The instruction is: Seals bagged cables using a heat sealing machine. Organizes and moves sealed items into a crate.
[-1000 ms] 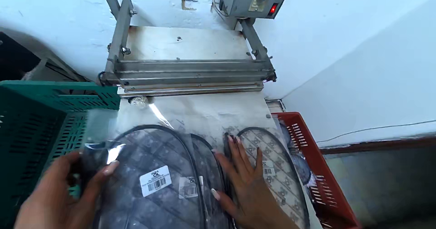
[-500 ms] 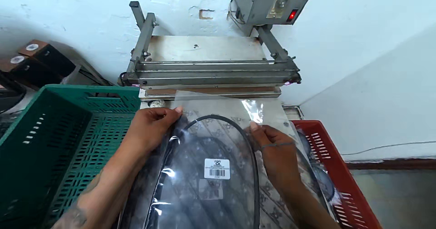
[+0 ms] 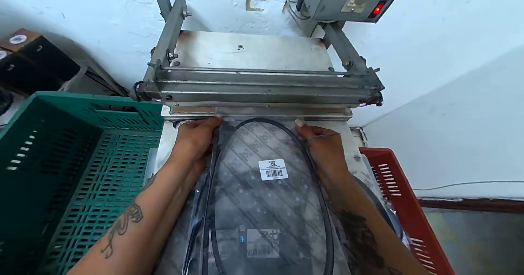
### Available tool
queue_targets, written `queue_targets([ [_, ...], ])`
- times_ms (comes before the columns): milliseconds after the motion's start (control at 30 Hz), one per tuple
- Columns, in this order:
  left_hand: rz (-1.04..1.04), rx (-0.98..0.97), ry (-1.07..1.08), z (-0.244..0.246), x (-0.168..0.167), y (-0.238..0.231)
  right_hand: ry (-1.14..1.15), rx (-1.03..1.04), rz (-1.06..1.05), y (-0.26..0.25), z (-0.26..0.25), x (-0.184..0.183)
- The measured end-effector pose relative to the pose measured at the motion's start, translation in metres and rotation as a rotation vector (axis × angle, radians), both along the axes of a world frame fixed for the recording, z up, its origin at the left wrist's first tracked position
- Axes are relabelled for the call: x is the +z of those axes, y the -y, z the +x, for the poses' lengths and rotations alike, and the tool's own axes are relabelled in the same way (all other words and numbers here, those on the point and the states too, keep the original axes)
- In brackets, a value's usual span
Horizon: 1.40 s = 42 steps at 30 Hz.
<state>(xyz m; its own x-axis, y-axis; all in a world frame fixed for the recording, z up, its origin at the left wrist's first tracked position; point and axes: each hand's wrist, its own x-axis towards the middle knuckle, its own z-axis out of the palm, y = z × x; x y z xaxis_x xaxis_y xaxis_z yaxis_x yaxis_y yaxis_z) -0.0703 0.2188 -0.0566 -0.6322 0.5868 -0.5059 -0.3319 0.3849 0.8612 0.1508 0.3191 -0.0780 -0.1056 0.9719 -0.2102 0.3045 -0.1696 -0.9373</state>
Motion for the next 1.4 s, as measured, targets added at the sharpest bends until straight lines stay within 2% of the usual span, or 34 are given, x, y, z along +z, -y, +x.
queue_targets([
  [233, 0.032, 0.001, 0.028, -0.002, -0.007, 0.001, 0.053, 0.019, 0.023, 0.001, -0.002, 0.003],
  [367, -0.004, -0.050, -0.087, 0.000, -0.013, -0.001, 0.137, 0.057, -0.025, -0.006, -0.003, 0.004],
  [433, 0.050, -0.170, -0.309, 0.005, -0.002, 0.010, 0.175, 0.079, -0.022, 0.000, 0.006, 0.016],
  [467, 0.091, -0.274, -0.502, 0.011, 0.008, 0.027, 0.215, 0.095, 0.031, 0.008, 0.017, 0.023],
  [500, 0.114, -0.376, -0.748, 0.020, 0.019, 0.051, 0.278, 0.097, 0.134, 0.020, 0.031, 0.029],
  [567, 0.032, -0.512, -1.213, 0.041, 0.033, 0.108, 0.434, 0.085, 0.452, 0.050, 0.064, 0.035],
  [633, -0.130, -0.557, -1.358, 0.062, 0.030, 0.150, 0.533, 0.229, 0.638, 0.084, 0.089, 0.027],
  [733, -0.306, -0.628, -1.315, 0.071, 0.018, 0.169, 0.585, 0.482, 0.767, 0.139, 0.081, 0.006],
  [800, -0.249, -0.649, -1.182, 0.061, 0.020, 0.172, 0.627, 0.559, 0.729, 0.158, 0.079, -0.005],
  [867, -0.094, -0.628, -0.996, 0.047, 0.030, 0.179, 0.585, 0.544, 0.706, 0.159, 0.086, -0.011],
  [900, 0.014, -0.596, -0.856, 0.041, 0.035, 0.184, 0.503, 0.520, 0.677, 0.159, 0.090, -0.011],
  [1000, 0.331, -0.586, -0.237, 0.024, 0.049, 0.185, 0.048, 0.360, 0.462, 0.164, 0.085, 0.007],
  [1033, 0.383, -0.584, -0.136, 0.021, 0.050, 0.179, -0.100, 0.280, 0.372, 0.164, 0.076, 0.016],
  [1100, 0.356, -0.490, -0.123, 0.020, 0.049, 0.158, -0.263, 0.107, 0.143, 0.159, 0.055, 0.032],
  [1167, 0.220, -0.353, -0.272, 0.021, 0.047, 0.133, -0.261, 0.040, -0.020, 0.146, 0.045, 0.036],
  [1267, 0.110, -0.284, -0.392, 0.012, 0.048, 0.102, -0.172, 0.090, 0.052, 0.127, 0.047, 0.036],
  [1400, 0.060, -0.263, -0.411, 0.005, 0.045, 0.060, -0.024, 0.154, 0.100, 0.078, 0.043, 0.038],
])
